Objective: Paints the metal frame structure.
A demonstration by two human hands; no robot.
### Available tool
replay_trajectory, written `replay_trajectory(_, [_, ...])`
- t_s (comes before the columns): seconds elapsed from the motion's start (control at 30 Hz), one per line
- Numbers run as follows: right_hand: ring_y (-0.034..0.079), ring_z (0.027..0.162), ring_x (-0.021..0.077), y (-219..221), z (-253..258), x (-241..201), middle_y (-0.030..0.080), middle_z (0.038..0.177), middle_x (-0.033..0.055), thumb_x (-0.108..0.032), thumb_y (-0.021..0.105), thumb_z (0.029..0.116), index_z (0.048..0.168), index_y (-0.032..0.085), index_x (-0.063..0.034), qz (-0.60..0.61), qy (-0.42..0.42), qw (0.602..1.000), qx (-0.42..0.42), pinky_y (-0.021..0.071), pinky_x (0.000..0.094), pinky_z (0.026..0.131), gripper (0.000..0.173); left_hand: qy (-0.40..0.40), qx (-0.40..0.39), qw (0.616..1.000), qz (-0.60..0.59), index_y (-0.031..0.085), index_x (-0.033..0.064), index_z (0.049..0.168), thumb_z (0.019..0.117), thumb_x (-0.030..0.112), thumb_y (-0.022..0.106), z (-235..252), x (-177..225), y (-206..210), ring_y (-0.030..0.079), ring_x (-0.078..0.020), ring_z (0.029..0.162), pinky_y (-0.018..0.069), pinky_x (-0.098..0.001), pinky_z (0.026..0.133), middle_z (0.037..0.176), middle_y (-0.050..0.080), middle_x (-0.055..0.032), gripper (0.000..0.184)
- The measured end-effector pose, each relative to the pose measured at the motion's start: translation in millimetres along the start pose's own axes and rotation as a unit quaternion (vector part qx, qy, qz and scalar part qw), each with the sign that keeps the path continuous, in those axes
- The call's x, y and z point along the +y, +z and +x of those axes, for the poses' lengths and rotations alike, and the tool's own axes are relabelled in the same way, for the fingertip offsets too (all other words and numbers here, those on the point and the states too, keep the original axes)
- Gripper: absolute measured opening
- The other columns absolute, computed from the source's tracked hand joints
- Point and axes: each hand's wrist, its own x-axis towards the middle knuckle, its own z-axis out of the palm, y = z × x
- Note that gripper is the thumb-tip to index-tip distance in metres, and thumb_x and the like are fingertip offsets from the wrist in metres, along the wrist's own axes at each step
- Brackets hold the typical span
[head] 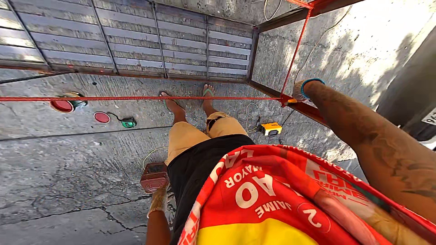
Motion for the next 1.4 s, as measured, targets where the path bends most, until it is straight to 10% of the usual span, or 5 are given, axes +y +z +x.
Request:
replay_trajectory(0.33, [0.066,0.104,0.0429,35.3,-141.3,38.1,0.069,0.103,0.0267,-0.013,0.066,0.0987,0.101,0.070,0.0082,0.027,0.018,0.999,-0.028,0.0491,0.0611,0.090,0.022,0.160,-0.036,0.986,-0.034,0.063,0.0098,0.130,0.1072,0.043,0.050,66.2,77.0,-36.0,0.069,-0.0182,0.089,0.0568,-0.0402,0.078,0.109,0.071,-0.0081,0.042])
replay_trajectory(0.53, [0.060,0.059,0.0202,21.9,-193.1,79.8,0.067,0.076,0.0101,-0.019,0.057,0.1053,0.094,0.070,-0.0045,0.202,0.089,0.975,-0.021,0.0505,0.0381,0.060,0.023,0.152,-0.025,0.988,-0.024,0.065,0.0094,0.128,0.1059,0.042,0.053,63.5,81.4,-29.7,0.069,-0.0170,0.087,0.0564,-0.0386,0.076,0.108,0.071,-0.0077,0.041])
replay_trajectory(0.77, [0.060,0.064,0.0204,1.7,-124.6,65.4,0.068,0.089,0.0117,-0.022,0.056,0.1055,0.116,0.068,-0.0078,0.375,0.083,0.923,0.009,0.0534,0.0394,0.062,0.021,0.159,-0.026,0.986,-0.037,0.064,0.0119,0.132,0.1062,0.043,0.052,77.8,46.4,-38.6,0.071,-0.0191,0.092,0.0576,-0.0405,0.079,0.112,0.072,-0.0085,0.042])
replay_trajectory(0.93, [0.056,0.065,0.0204,13.8,-79.4,46.1,0.064,0.083,0.0123,-0.017,0.060,0.1031,0.100,0.068,-0.0024,0.309,0.130,0.942,-0.035,0.0481,0.0385,0.064,0.017,0.137,-0.016,0.990,-0.041,0.061,0.0096,0.134,0.1092,0.039,0.046,38.3,40.7,-26.2,0.069,-0.0183,0.098,0.0553,-0.0393,0.085,0.118,0.070,-0.0099,0.041])
replay_trajectory(1.4, [0.051,0.053,0.0154,36.3,-209.4,81.3,0.062,0.070,0.0072,-0.025,0.057,0.1062,0.097,0.072,-0.0078,0.215,0.159,0.960,-0.077,0.0431,0.0327,0.054,0.025,0.162,-0.029,0.986,0.025,0.057,0.0094,0.141,0.1083,0.040,0.048,61.4,54.2,12.7,0.065,-0.0272,0.113,0.0517,-0.0514,0.093,0.133,0.063,-0.0162,0.046])
